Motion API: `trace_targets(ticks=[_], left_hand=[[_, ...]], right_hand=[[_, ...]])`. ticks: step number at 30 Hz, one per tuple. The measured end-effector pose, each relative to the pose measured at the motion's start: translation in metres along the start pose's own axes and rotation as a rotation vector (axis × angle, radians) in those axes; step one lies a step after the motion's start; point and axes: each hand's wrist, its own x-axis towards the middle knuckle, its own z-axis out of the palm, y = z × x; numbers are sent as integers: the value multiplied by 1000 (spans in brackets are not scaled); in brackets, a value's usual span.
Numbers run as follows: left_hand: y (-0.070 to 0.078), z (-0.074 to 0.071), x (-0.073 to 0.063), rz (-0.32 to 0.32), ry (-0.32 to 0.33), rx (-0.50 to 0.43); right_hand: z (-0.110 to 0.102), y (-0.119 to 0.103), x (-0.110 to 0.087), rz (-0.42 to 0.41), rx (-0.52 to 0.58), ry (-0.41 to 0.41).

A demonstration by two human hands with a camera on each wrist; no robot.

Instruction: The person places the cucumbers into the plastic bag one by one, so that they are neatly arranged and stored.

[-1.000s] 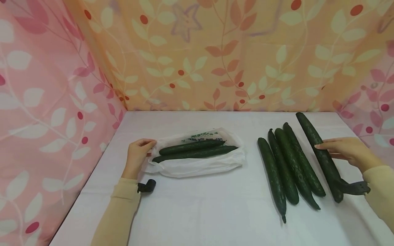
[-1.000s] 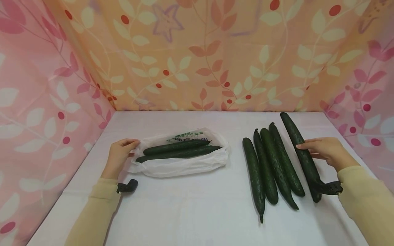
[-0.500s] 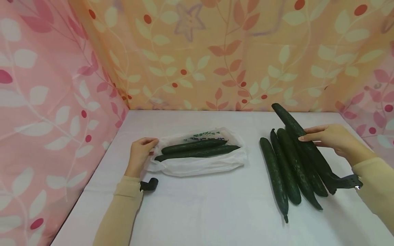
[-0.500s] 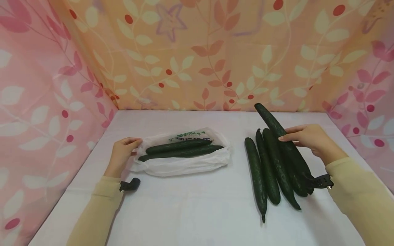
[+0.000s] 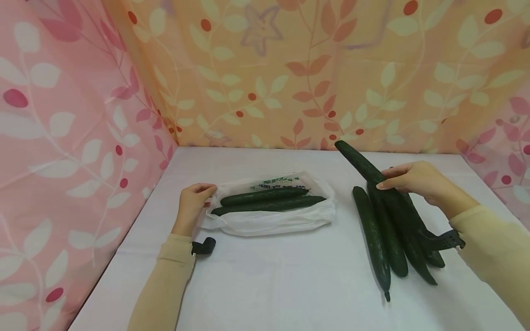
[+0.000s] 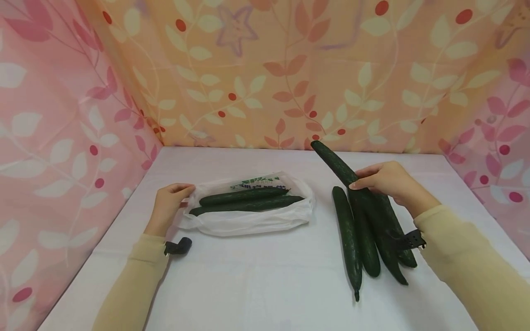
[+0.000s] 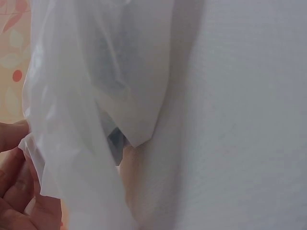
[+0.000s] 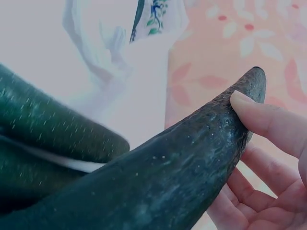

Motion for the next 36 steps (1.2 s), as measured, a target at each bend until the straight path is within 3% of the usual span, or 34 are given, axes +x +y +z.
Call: trace_targets(ticks=[11, 20, 36], left_hand=[[-1, -1, 0, -10, 4, -23], [4, 0, -2, -26, -6, -59], [-1, 1, 1, -24, 12, -74]], right_hand=[[24, -41, 11, -61, 6, 1], [47, -70, 18, -108, -3, -51], [74, -99, 32, -227, -96, -127]])
